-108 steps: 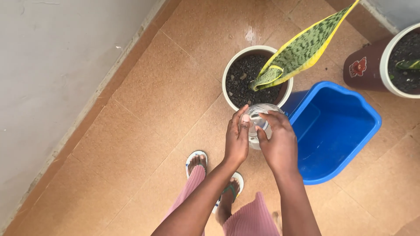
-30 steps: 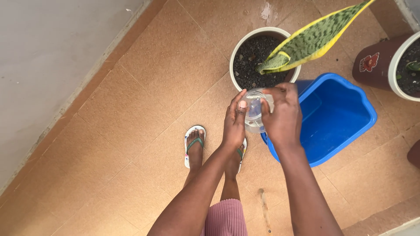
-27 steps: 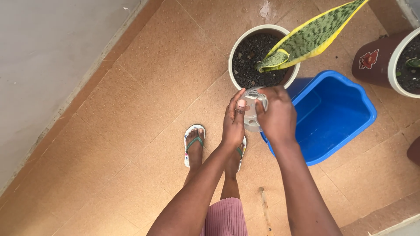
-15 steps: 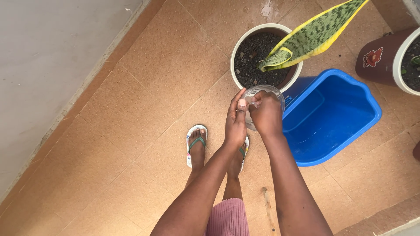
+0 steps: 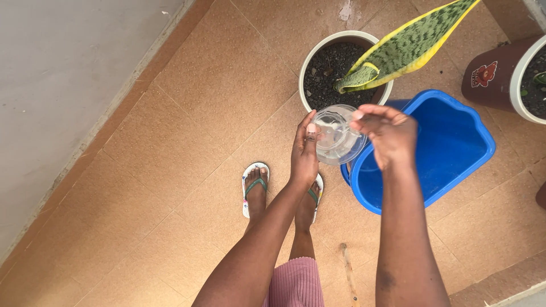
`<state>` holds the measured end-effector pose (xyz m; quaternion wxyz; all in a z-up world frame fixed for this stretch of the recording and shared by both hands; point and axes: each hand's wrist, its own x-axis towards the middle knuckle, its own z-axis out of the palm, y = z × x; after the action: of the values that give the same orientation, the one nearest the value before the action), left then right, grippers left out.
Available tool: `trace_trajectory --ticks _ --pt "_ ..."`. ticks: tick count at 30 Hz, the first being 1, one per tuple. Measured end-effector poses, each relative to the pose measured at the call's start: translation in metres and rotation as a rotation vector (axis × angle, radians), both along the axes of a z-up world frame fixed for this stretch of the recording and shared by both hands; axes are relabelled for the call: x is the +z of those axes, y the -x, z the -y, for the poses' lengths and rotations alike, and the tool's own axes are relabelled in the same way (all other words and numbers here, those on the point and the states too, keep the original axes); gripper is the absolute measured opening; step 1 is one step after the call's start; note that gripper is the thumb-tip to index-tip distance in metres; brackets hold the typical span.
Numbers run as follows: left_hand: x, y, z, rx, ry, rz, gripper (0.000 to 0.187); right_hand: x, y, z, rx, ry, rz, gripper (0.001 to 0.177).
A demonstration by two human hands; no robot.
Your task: Cleaning the leaves of a snake plant with water and a plastic container.
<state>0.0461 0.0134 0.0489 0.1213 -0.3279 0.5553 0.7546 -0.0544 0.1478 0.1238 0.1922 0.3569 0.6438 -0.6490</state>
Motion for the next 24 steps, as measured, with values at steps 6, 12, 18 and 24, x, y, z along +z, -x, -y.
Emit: trace_trajectory --ticks 6,12,18,24 --pt "0.005 0.002 0.009 0.010 -0.011 0.041 0.051 -0.014 0.013 -0.026 0.208 -0.219 -0.226 0.009" --pt "0.011 0.002 0.017 -0.020 0.099 0.082 0.052 0.000 0.018 -0.035 0.329 -0.297 -0.305 0.026" --pt "-0.001 -0.007 0.017 0.018 0.085 0.025 0.053 0.033 0.017 -0.025 0.325 -0.334 -0.312 0.033" --pt "0.007 -0.003 0.019 -0.015 0.101 0.078 0.054 0.041 0.013 -0.025 0.289 -0.241 -0.366 0.036"
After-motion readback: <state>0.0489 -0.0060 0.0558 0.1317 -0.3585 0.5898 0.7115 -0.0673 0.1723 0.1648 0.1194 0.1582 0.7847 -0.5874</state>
